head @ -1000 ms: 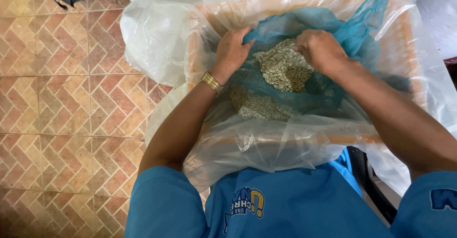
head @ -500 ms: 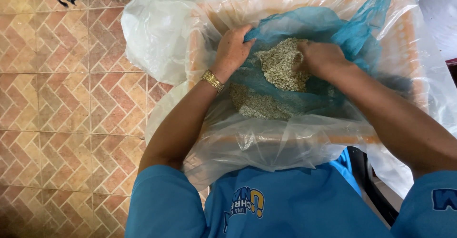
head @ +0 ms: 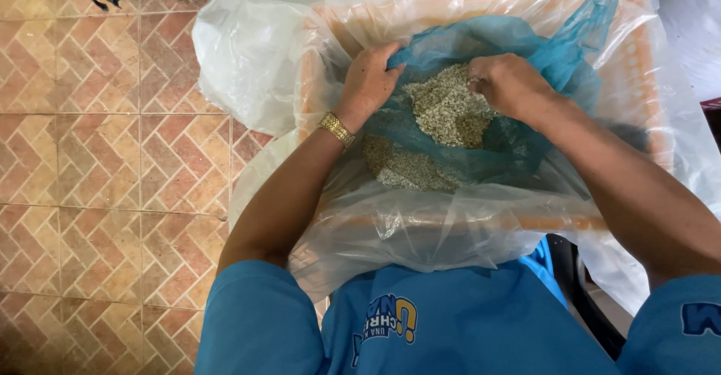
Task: Sifting or sorting grains using a blue mesh bag over a plastic-lined container to separate particles.
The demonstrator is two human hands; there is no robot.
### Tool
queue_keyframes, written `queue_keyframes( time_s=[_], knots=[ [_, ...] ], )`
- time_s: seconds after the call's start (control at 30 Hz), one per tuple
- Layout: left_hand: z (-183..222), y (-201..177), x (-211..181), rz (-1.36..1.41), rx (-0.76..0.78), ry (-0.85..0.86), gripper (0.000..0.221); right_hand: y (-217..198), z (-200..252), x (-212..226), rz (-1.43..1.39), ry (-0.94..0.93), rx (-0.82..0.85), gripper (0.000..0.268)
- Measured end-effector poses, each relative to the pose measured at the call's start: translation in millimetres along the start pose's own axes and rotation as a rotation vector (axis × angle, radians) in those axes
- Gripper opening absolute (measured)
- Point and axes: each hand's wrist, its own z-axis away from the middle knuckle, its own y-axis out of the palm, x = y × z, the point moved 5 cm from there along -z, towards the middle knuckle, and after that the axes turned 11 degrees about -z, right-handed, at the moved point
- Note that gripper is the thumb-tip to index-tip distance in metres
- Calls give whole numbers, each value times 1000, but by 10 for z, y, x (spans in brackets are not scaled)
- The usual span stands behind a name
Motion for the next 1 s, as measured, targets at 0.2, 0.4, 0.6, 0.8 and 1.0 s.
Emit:
queue_keyframes(
  time_s=[0.2, 0.4, 0.6, 0.8, 1.0],
  knots=[
    [2, -9, 5, 3, -43, 60, 25, -131, 58, 241, 31, 15, -19, 54],
    [-10, -1, 6, 19, -45, 54, 26, -106, -13, -41, 123, -68, -204, 16],
    [-2, -19, -17, 21, -34, 38, 18, -25, 82, 289, 100, 210, 105, 63],
    [6, 6, 3, 17, 12, -22, 22, 643, 15, -56, 340, -225, 29, 85],
    [-10, 14, 20, -14, -4, -10, 30, 512, 35, 296, 204, -334, -23, 20]
  ],
)
